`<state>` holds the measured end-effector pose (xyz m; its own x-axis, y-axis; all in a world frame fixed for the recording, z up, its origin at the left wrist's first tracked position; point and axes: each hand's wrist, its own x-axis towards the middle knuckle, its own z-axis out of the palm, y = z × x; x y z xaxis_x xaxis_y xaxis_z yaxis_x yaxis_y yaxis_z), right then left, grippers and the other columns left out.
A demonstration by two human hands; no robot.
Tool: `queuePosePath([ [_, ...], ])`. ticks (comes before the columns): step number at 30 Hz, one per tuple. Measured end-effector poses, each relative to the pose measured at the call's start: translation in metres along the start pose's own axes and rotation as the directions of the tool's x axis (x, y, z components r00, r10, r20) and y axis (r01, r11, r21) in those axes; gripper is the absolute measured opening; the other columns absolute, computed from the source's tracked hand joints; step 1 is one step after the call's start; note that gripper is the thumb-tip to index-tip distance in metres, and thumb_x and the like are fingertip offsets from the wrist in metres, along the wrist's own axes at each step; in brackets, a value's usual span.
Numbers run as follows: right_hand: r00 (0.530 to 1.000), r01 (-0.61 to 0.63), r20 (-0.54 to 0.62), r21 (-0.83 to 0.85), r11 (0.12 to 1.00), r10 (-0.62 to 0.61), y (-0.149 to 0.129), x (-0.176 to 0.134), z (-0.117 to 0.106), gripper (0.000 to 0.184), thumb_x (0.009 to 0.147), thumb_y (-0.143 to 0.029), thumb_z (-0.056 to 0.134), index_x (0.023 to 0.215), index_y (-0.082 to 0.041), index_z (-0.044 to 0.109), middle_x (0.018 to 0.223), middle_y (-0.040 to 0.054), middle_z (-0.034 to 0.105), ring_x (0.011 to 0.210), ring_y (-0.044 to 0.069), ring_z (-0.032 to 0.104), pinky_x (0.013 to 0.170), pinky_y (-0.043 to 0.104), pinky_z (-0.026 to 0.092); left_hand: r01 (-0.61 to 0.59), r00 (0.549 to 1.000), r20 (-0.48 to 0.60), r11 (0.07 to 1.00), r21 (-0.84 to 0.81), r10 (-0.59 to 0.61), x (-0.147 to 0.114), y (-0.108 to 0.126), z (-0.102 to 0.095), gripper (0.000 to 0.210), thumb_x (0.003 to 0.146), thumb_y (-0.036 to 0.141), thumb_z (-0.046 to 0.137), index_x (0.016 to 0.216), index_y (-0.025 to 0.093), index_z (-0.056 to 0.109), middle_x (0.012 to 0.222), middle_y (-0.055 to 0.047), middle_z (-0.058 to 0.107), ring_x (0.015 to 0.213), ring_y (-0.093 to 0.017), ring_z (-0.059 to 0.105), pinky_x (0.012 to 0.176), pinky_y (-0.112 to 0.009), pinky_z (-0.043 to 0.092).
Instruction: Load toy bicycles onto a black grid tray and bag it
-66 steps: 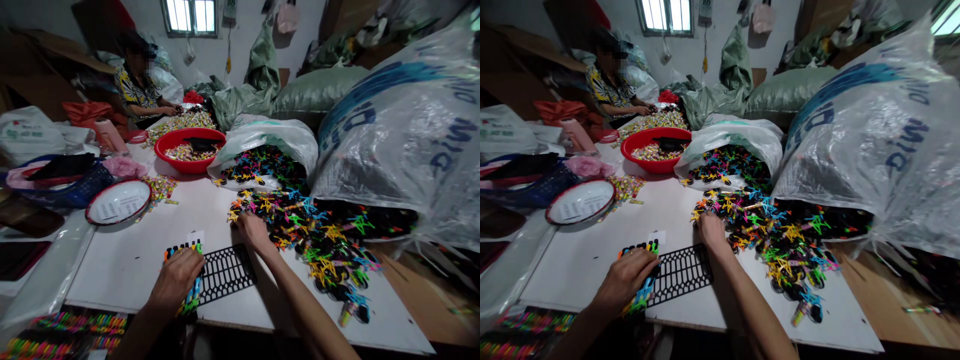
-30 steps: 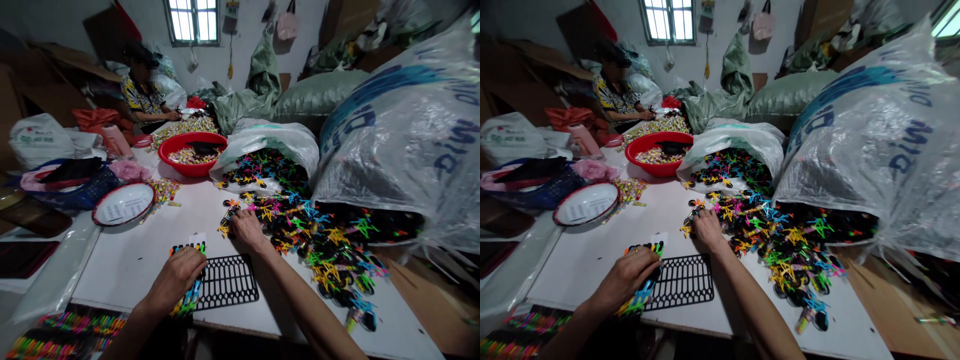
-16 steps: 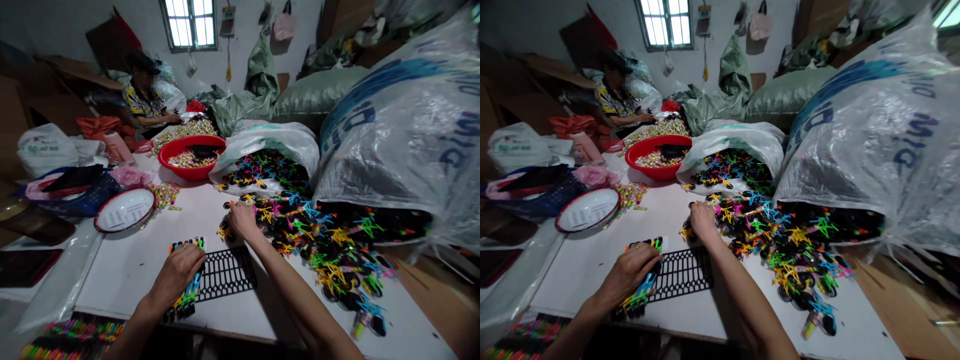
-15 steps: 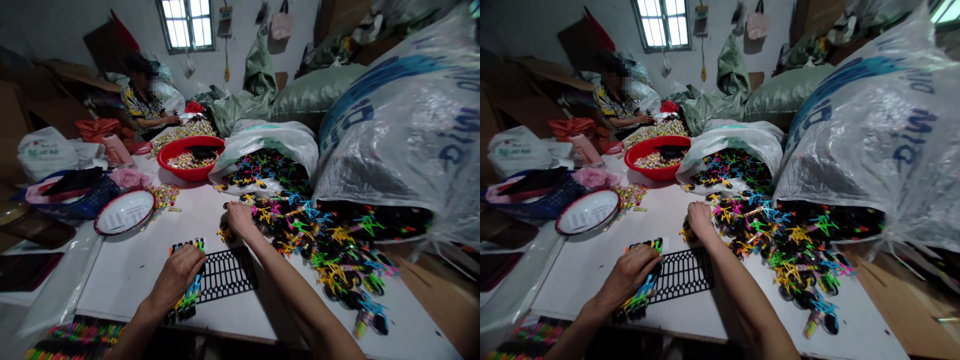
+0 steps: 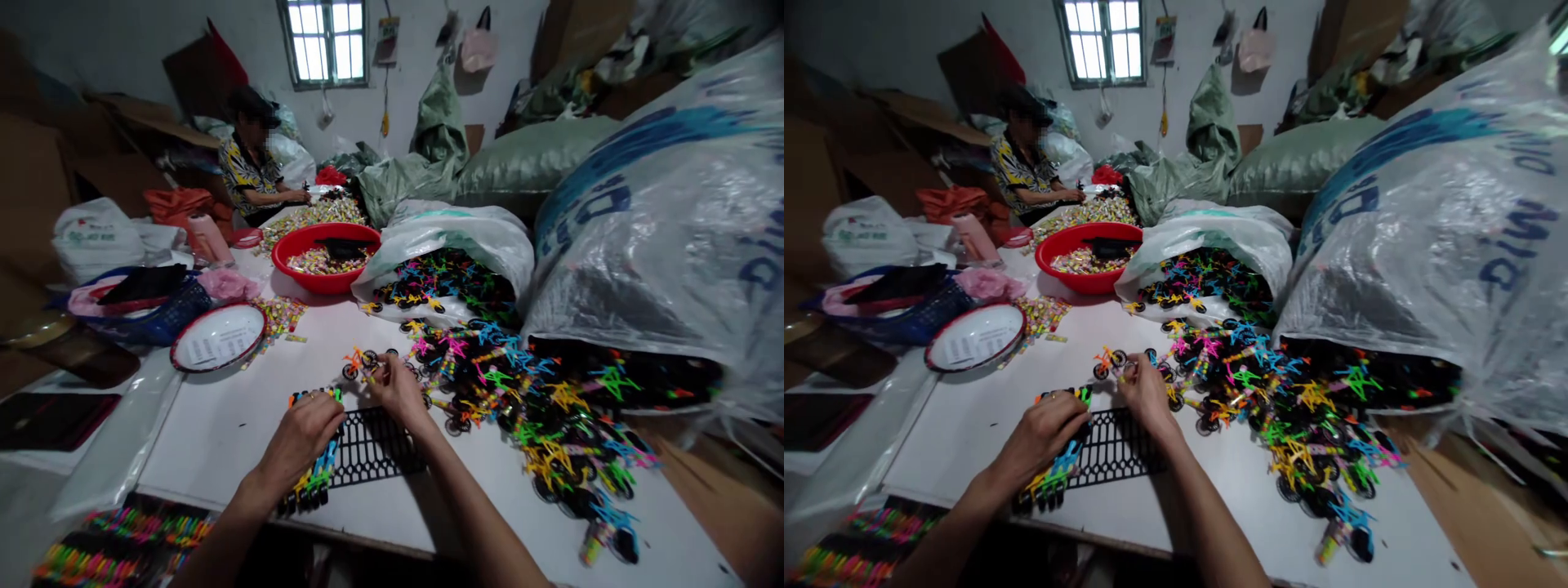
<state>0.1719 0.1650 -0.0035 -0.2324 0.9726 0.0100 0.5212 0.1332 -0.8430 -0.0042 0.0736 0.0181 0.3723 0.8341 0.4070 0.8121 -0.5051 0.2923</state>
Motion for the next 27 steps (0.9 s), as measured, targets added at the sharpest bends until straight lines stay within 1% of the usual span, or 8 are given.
queuePosePath([
  [3,0.993,-0.067,0.106,0.254,0.965,0.041,0.007,-0.024,-0.004,0.009,0.066,-0.018,0.059,0.069,-0.017,0.051,0.054,-0.0081,0.045,0.049,0.008,0.04,0.049,0.02,0.029,0.004,1.0,0.004,1.0,0.031,-0.004,0.001,-0.004,0.002,0.018,0.093,0.021,0.045,0.082,0.017,0.059,0.076,-0.002,0.061,0.074,-0.016,0.058,0.07,-0.029,0.046],
  [7,0.994,0.002,0.101,0.372,0.928,-0.043,0.002,-0.046,-0.011,0.008,0.067,-0.024,0.057,0.068,-0.018,0.052,0.055,-0.0079,0.039,0.051,0.008,0.034,0.048,0.02,0.026,0.022,1.0,0.021,0.999,0.03,-0.022,0.005,-0.003,-0.002,0.015,0.092,0.02,0.048,0.082,0.017,0.06,0.075,-0.002,0.061,0.074,-0.017,0.058,0.068,-0.029,0.046],
  [10,0.993,-0.041,0.117,0.276,0.96,0.009,0.0,-0.069,-0.003,0.011,0.066,-0.026,0.06,0.067,-0.018,0.053,0.055,-0.0067,0.045,0.052,0.009,0.04,0.05,0.021,0.032,0.052,0.998,-0.034,0.999,0.001,-0.052,0.001,0.008,-0.015,0.011,0.091,0.022,0.05,0.089,0.017,0.06,0.083,-0.003,0.063,0.083,-0.017,0.058,0.075,-0.031,0.047],
  [14,0.998,-0.017,0.066,0.221,0.975,0.003,0.004,-0.109,0.033,0.013,0.072,-0.028,0.057,0.08,-0.017,0.061,0.071,0.0018,0.063,0.064,0.015,0.056,0.062,0.025,0.044,0.073,0.99,-0.121,0.997,-0.035,-0.077,-0.022,0.033,-0.03,0.013,0.091,0.018,0.048,0.099,0.016,0.058,0.093,-0.005,0.065,0.09,-0.017,0.059,0.082,-0.031,0.046],
  [18,0.995,0.093,-0.041,0.182,0.979,-0.087,0.008,-0.129,0.068,0.017,0.08,-0.029,0.047,0.081,-0.017,0.059,0.078,0.007,0.065,0.07,0.018,0.058,0.065,0.028,0.046,0.02,0.997,-0.08,1.0,0.008,-0.019,-0.051,0.052,-0.019,0.016,0.091,0.013,0.045,0.095,0.017,0.059,0.084,-0.004,0.066,0.08,-0.017,0.06,0.075,-0.031,0.047],
  [21,0.972,0.227,-0.084,0.109,0.968,-0.219,0.011,-0.13,0.073,0.017,0.081,-0.021,0.04,0.079,-0.018,0.057,0.077,0.0071,0.062,0.071,0.018,0.056,0.064,0.028,0.045,0.043,0.995,-0.093,0.999,0.022,-0.041,-0.062,0.054,-0.007,0.017,0.091,0.012,0.044,0.098,0.017,0.059,0.087,-0.004,0.067,0.083,-0.018,0.061,0.079,-0.033,0.047],
  [24,0.956,0.294,-0.007,0.01,0.956,-0.294,0.012,-0.128,0.065,0.019,0.079,-0.014,0.038,0.083,-0.018,0.056,0.079,0.0072,0.059,0.072,0.018,0.056,0.065,0.028,0.045,0.069,0.994,-0.082,0.998,0.008,-0.069,-0.063,0.053,-0.004,0.016,0.091,0.019,0.047,0.103,0.018,0.057,0.09,-0.005,0.068,0.085,-0.019,0.062,0.079,-0.034,0.048],
  [27,0.948,0.305,0.138,-0.145,0.941,-0.286,0.008,-0.127,0.061,0.022,0.08,-0.011,0.041,0.093,-0.016,0.057,0.083,0.0078,0.06,0.075,0.019,0.057,0.067,0.028,0.045,0.052,0.996,-0.074,0.998,0.035,-0.049,-0.061,0.054,-0.003,0.017,0.091,0.022,0.048,0.104,0.018,0.058,0.091,-0.005,0.069,0.085,-0.02,0.063,0.078,-0.034,0.05],
])
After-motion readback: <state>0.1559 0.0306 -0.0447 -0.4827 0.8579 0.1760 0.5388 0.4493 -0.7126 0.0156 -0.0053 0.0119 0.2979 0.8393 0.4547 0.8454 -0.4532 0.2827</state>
